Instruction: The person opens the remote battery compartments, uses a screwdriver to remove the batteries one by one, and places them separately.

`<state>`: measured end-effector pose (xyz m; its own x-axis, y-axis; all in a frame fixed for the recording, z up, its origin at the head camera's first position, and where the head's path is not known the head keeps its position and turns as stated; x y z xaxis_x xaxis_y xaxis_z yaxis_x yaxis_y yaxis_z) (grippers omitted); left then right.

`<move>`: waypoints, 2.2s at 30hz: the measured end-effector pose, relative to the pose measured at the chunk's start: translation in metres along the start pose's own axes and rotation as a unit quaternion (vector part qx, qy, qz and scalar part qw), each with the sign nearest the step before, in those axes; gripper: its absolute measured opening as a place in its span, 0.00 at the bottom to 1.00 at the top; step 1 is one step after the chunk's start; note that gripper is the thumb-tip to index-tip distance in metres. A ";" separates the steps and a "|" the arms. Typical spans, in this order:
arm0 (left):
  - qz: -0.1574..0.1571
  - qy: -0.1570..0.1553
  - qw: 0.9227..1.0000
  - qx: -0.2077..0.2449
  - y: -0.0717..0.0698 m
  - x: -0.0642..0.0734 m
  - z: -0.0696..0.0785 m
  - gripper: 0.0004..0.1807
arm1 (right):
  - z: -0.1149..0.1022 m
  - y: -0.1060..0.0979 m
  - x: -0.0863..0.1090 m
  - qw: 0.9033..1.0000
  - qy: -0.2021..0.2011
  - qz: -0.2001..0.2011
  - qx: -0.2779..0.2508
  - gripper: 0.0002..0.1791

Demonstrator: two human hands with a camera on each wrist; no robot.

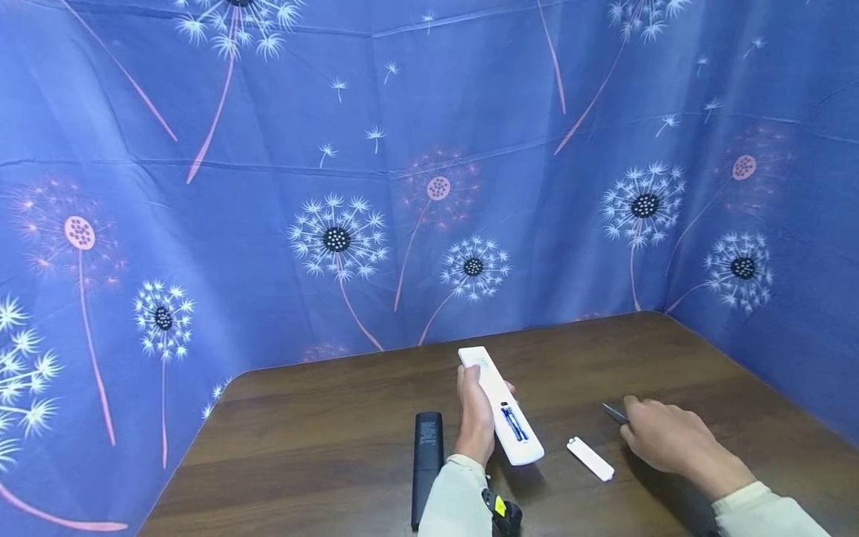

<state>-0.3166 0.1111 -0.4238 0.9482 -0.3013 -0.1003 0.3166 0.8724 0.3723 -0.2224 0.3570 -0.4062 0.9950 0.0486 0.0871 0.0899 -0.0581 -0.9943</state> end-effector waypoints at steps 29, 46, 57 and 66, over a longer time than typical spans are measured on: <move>0.017 0.042 0.999 0.021 -0.003 -0.007 0.005 0.23 | -0.020 -0.011 -0.004 0.996 -0.044 0.059 -0.049 0.03; 0.035 -0.025 0.998 0.045 -0.003 0.004 -0.008 0.37 | -0.039 -0.006 0.004 0.989 -0.093 0.097 -0.060 0.03; 0.035 -0.031 0.998 0.040 0.000 0.005 -0.011 0.35 | -0.050 -0.006 0.005 0.986 -0.093 0.121 -0.067 0.02; 0.016 -0.024 0.999 0.040 -0.002 0.000 -0.008 0.37 | -0.060 -0.006 0.003 0.977 -0.116 0.165 -0.063 0.03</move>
<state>-0.3166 0.1125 -0.4320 0.9551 -0.2931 -0.0433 0.2809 0.8493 0.4470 -0.2172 0.2981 -0.3966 0.9351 0.2306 -0.2690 -0.2160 -0.2306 -0.9488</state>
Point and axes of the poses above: each hand's wrist, its own x-axis away from the middle knuckle, its own y-axis out of the palm, z = x × y, the point moved 1 cm from there along -x, towards the middle knuckle, and after that the axes turned 13 degrees about -z, right-handed, at the moved point
